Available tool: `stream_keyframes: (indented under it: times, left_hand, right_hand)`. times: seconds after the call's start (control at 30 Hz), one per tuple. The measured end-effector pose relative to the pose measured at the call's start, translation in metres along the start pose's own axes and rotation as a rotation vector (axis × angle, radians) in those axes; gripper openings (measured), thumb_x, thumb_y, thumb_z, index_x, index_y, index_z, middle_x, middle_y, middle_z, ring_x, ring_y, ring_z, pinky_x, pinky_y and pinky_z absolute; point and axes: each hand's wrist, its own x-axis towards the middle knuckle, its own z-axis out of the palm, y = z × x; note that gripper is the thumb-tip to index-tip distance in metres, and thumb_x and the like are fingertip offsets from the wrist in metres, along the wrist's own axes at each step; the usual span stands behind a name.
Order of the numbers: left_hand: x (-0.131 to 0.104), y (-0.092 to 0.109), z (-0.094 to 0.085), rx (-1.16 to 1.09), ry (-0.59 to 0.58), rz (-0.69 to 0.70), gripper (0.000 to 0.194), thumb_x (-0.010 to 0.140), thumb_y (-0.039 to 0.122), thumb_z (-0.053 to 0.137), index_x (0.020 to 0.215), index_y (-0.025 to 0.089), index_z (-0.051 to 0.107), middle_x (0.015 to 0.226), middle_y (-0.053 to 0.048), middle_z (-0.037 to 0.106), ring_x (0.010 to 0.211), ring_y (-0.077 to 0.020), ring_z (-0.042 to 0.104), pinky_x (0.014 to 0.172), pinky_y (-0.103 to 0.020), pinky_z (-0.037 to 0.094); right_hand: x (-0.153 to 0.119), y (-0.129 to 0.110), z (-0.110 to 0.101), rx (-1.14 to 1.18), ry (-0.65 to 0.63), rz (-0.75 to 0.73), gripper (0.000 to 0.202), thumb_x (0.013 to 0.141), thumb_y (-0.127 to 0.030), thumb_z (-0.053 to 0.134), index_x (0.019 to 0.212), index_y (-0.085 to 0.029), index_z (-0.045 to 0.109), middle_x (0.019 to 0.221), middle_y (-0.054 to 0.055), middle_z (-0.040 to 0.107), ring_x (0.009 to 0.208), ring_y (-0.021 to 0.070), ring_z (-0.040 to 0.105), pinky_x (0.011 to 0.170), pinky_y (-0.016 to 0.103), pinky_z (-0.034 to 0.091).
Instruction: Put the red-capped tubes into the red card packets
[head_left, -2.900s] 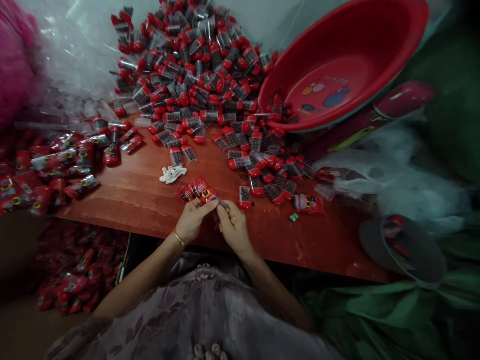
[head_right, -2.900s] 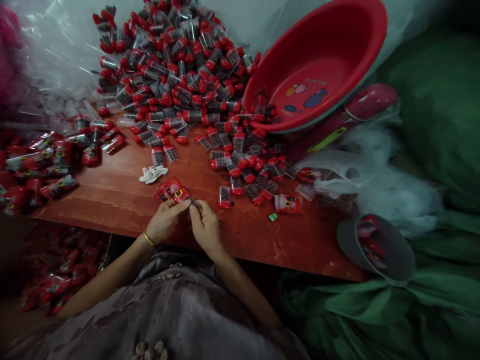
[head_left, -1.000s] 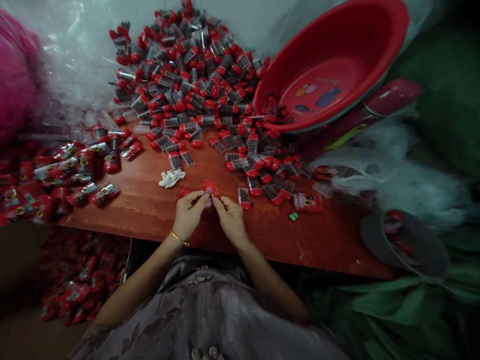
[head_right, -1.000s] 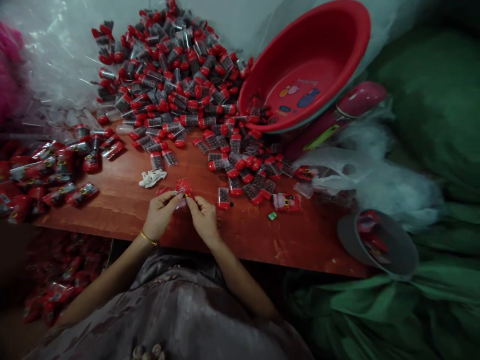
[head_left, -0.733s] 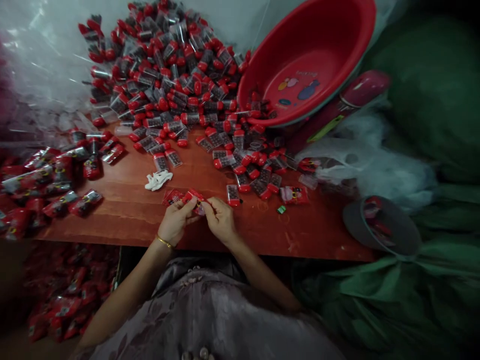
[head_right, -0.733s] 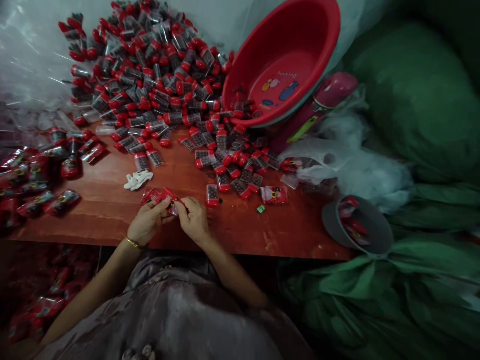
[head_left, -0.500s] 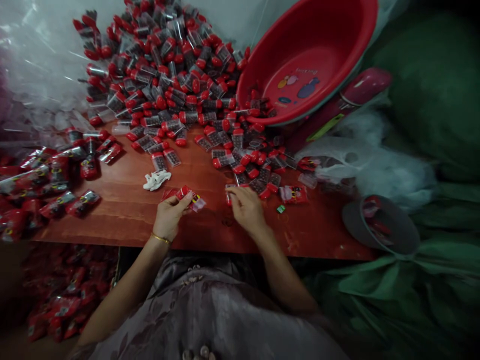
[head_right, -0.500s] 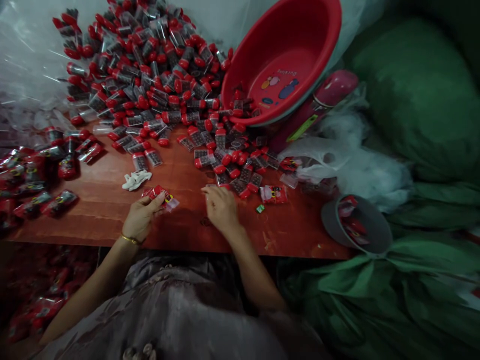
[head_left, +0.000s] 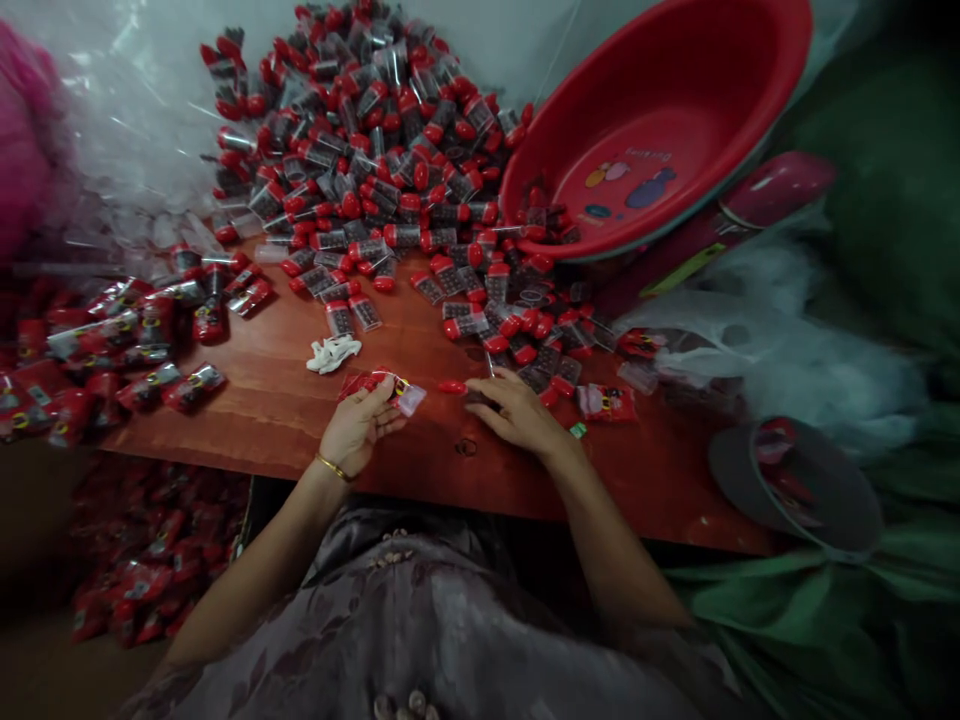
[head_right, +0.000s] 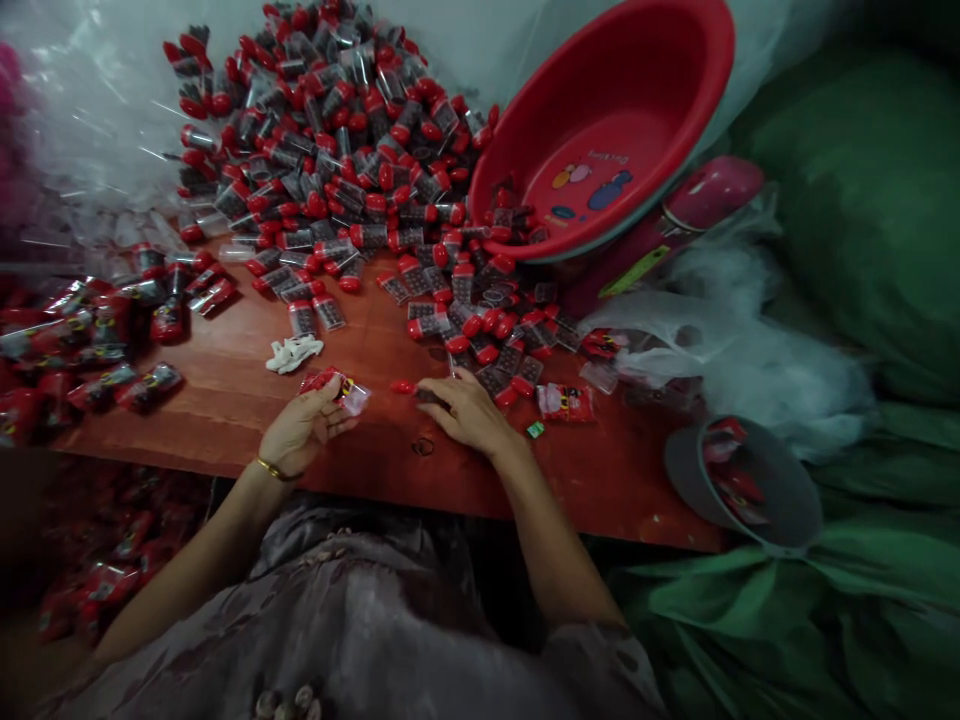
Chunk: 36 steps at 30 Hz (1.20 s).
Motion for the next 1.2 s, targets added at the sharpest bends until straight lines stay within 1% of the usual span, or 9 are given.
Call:
stream_keyframes:
  times: [0.07,0.13,0.27,0.4,0.6,0.73,0.87,1.07,1.2]
  left_hand:
    - [-0.001,0.0,0.0,0.007,-0.003,0.021,0.042,0.045,0.04,0.085,0.067,0.015,0.061,0.059,0.001,0.065,0.055,-0.0114,0.062,0.055,-0.023,0.049]
    - [-0.001,-0.002,0.002,0.03,-0.016,0.042,0.042,0.044,0.042,0.085,0.065,0.014,0.061,0.06,0.0,0.065,0.054,-0.0109,0.061,0.055,-0.022,0.049]
    - [-0.003,-0.007,0.006,0.072,-0.062,0.105,0.045,0.044,0.044,0.084,0.07,0.012,0.066,0.068,-0.004,0.069,0.059,-0.0129,0.063,0.06,-0.025,0.051]
    - [-0.005,-0.008,0.004,0.137,-0.075,0.172,0.043,0.046,0.045,0.083,0.07,0.012,0.07,0.067,-0.003,0.069,0.057,-0.0113,0.06,0.059,-0.023,0.049]
    - [-0.007,-0.006,0.001,0.255,-0.093,0.308,0.04,0.05,0.048,0.08,0.067,0.012,0.072,0.065,-0.002,0.068,0.059,-0.0101,0.057,0.061,-0.022,0.046]
    - [-0.008,-0.009,0.003,0.213,-0.115,0.322,0.037,0.049,0.041,0.082,0.07,0.014,0.071,0.066,0.0,0.068,0.06,-0.0102,0.057,0.063,-0.023,0.047]
    - [-0.007,-0.016,0.003,0.173,-0.132,0.269,0.033,0.047,0.035,0.084,0.068,0.014,0.068,0.061,0.002,0.065,0.055,-0.0082,0.054,0.061,-0.022,0.046]
    - [0.002,-0.034,0.005,-0.022,-0.043,0.271,0.036,0.05,0.037,0.083,0.071,0.014,0.066,0.061,0.003,0.063,0.054,-0.0064,0.053,0.061,-0.02,0.045]
    - [0.001,-0.045,0.008,-0.051,-0.031,0.292,0.033,0.055,0.04,0.08,0.067,0.014,0.064,0.057,0.004,0.059,0.051,-0.0056,0.051,0.056,-0.018,0.043]
  right_hand:
    - [-0.013,-0.017,0.001,0.212,0.037,0.078,0.022,0.086,-0.031,0.052,0.1,-0.019,0.064,0.087,0.005,0.07,0.076,0.017,0.063,0.074,0.03,0.047]
    - [-0.023,-0.036,0.003,0.41,0.022,0.128,0.021,0.085,-0.032,0.051,0.091,-0.017,0.065,0.074,0.002,0.067,0.062,0.0133,0.059,0.059,0.024,0.045]
    - [-0.028,-0.061,0.006,0.604,0.074,0.256,0.02,0.082,-0.031,0.051,0.08,-0.016,0.064,0.056,-0.003,0.055,0.046,0.009,0.048,0.048,0.021,0.037]
    - [-0.023,-0.065,0.008,0.614,0.119,0.349,0.019,0.079,-0.031,0.053,0.076,-0.016,0.064,0.053,-0.004,0.05,0.046,0.0087,0.045,0.047,0.021,0.034]
    - [-0.018,-0.066,0.024,0.751,0.072,0.469,0.025,0.077,-0.04,0.054,0.078,-0.016,0.063,0.05,-0.005,0.049,0.042,0.0079,0.043,0.042,0.02,0.032]
    - [-0.018,-0.07,0.035,0.762,0.159,0.438,0.028,0.081,-0.043,0.052,0.082,-0.017,0.061,0.052,-0.004,0.051,0.041,0.0072,0.042,0.04,0.019,0.031]
    - [-0.016,-0.074,0.045,0.736,0.224,0.387,0.028,0.085,-0.044,0.048,0.085,-0.019,0.06,0.054,-0.005,0.05,0.042,0.0069,0.042,0.04,0.018,0.033]
    - [-0.013,-0.087,0.069,0.731,0.426,0.499,0.027,0.088,-0.044,0.047,0.088,-0.019,0.057,0.057,-0.006,0.049,0.042,0.006,0.044,0.042,0.018,0.039]
    - [-0.012,-0.094,0.074,0.871,0.455,0.518,0.027,0.088,-0.044,0.046,0.09,-0.019,0.055,0.057,-0.007,0.048,0.038,0.0046,0.04,0.039,0.018,0.039]
